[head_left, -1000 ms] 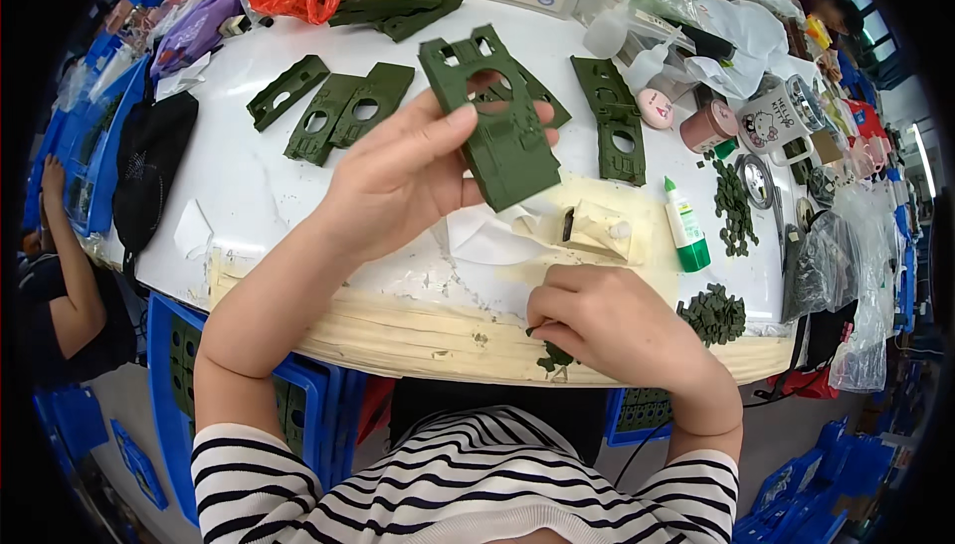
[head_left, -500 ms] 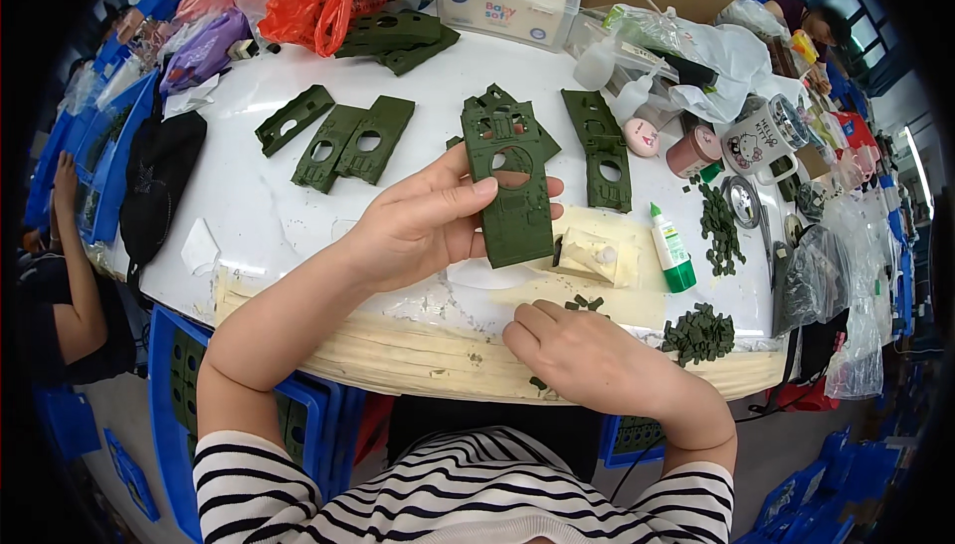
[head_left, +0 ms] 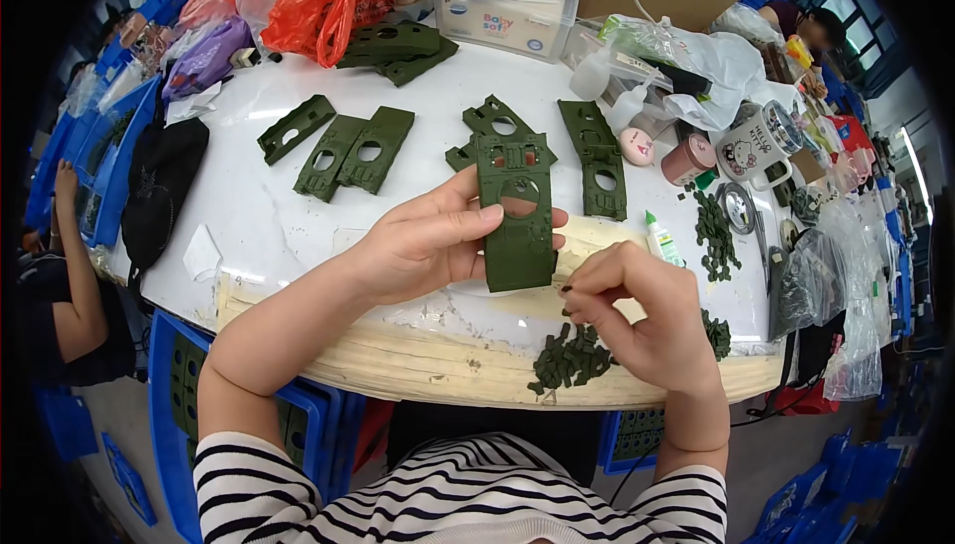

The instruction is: Assembling plastic components of toy tanks and applying adhesive.

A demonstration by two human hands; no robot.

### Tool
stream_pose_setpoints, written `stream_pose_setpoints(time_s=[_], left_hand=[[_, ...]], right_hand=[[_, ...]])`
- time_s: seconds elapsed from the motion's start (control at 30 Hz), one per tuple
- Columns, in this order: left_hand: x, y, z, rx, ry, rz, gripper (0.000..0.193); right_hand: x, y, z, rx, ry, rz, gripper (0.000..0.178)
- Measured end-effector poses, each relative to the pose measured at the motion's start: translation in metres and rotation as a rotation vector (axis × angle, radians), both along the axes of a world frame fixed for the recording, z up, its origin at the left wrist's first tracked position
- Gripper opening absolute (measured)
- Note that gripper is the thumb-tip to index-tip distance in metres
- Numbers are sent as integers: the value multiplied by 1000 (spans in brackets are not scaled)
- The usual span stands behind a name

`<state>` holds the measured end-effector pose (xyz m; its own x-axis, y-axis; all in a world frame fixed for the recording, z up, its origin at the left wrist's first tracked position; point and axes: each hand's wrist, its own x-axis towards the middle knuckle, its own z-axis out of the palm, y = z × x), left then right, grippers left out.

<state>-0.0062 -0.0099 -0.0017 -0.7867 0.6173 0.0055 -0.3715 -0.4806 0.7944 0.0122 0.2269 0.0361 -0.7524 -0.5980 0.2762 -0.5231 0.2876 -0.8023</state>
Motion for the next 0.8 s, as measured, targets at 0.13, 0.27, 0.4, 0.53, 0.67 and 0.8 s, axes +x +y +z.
stream_pose_setpoints(time_s=[0.13,0.27,0.4,0.53,0.67,0.8], left_hand=[[3,-1,-2,-25,-21,-36,57],[6,1,2,-59,-31,-94,57],[10,3,2,-89,-10,-138,58],[13,6,0,-106,-13,-147,60],[13,7,0,-100,-20,-148,63],[14,7,-3,-114,31,-135,69]], right_hand=[[-5,-3,1,-226,-55,-178,4],[-6,2,-4,-388,-238,-178,13],[-11,2,-7,-385,-174,-85,14],[-12,3,-8,-439,-263,-91,17],[-15,5,-6,-507,-401,-105,19],[-14,4,-5,-474,-451,-159,20]])
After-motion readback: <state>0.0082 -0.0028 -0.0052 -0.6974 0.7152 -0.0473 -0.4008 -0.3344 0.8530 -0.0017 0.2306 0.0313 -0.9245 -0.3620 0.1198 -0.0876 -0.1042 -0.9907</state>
